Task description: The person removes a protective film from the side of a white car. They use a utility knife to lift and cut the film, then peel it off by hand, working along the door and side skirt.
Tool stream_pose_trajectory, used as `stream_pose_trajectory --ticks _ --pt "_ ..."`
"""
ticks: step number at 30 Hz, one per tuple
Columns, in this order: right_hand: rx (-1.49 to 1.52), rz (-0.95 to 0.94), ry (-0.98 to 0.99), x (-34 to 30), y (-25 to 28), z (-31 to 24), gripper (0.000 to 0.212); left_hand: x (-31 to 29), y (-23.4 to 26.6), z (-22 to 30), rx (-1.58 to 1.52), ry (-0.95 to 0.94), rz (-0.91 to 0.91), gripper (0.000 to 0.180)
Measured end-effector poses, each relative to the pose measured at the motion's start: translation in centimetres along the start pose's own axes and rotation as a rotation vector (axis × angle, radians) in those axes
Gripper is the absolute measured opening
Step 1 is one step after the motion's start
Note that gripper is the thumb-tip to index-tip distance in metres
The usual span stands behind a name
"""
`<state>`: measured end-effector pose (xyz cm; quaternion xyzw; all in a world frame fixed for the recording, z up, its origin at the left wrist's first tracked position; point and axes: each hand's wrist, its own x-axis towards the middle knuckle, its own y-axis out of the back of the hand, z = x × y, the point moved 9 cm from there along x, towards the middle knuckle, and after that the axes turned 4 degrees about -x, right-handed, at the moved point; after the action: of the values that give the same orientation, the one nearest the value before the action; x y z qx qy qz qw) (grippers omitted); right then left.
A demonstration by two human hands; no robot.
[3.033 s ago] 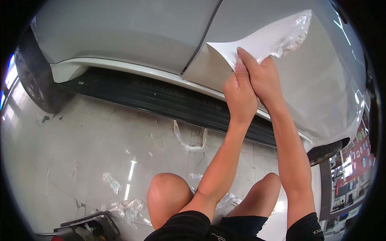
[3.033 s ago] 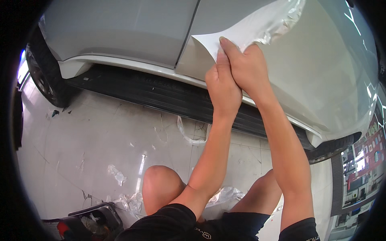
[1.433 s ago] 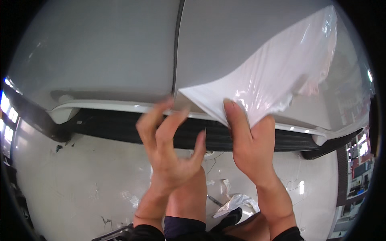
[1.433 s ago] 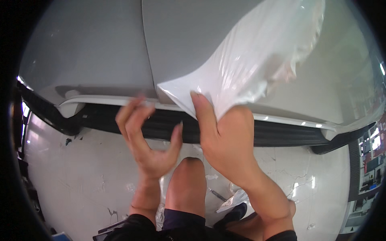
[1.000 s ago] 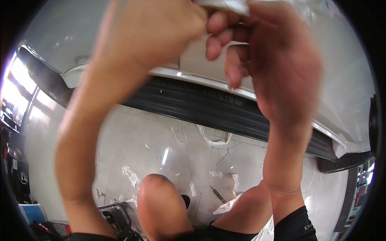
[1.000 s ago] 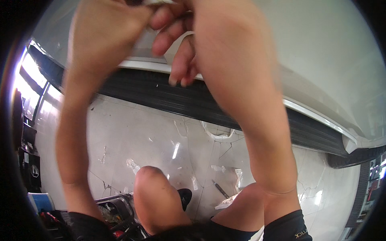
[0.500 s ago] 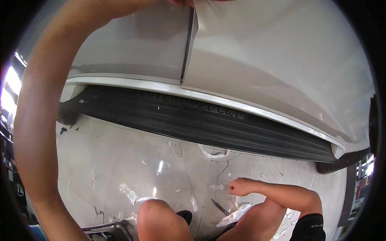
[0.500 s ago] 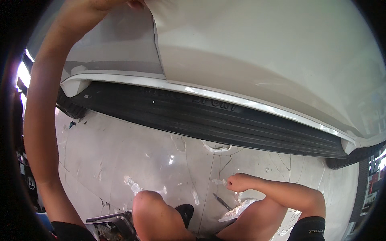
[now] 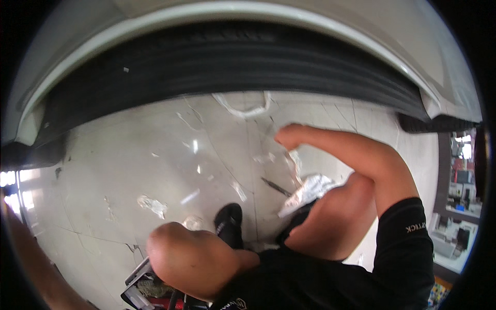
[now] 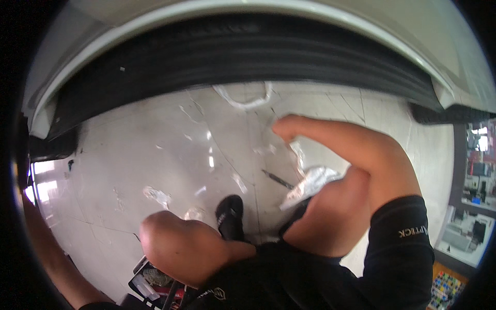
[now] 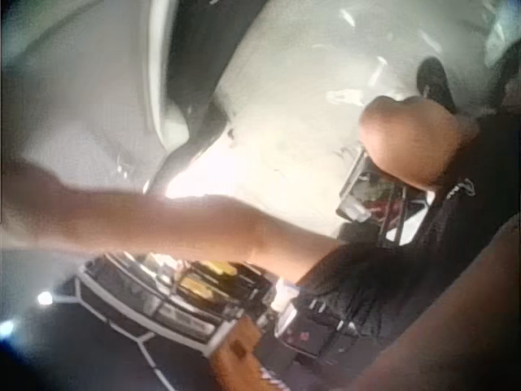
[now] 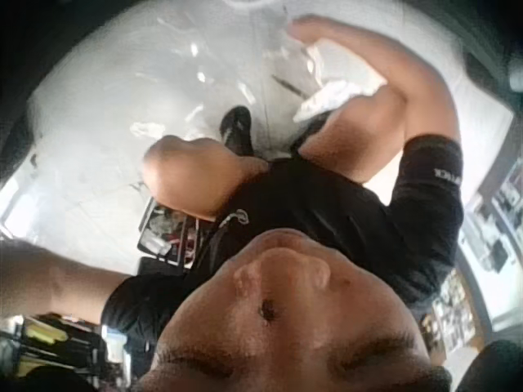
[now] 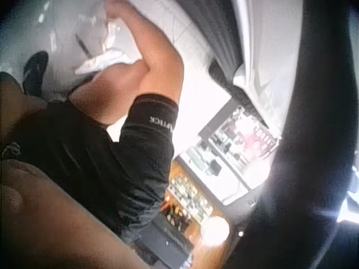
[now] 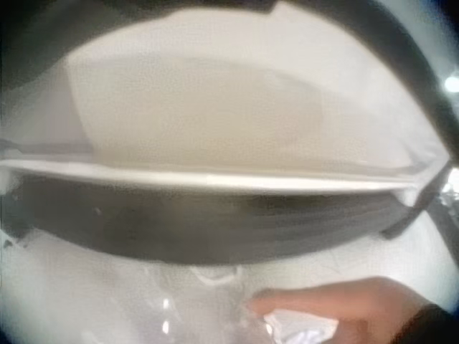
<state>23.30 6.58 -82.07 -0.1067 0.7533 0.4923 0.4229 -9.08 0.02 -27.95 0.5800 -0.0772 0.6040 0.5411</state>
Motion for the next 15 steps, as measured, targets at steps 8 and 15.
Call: stream_pose_trajectory --ticks 8,15 --pt "0.015 0.005 0.005 -0.3 0.4 -1.9 0.021 -12.3 -13.9 3.3 -0.297 0.276 -0.318 0.021" --pt "0.311 -0.158 0.026 -1.2 -10.2 -11.6 0.045 -7.4 -10.4 1.7 -0.175 0.229 -0.190 0.019"
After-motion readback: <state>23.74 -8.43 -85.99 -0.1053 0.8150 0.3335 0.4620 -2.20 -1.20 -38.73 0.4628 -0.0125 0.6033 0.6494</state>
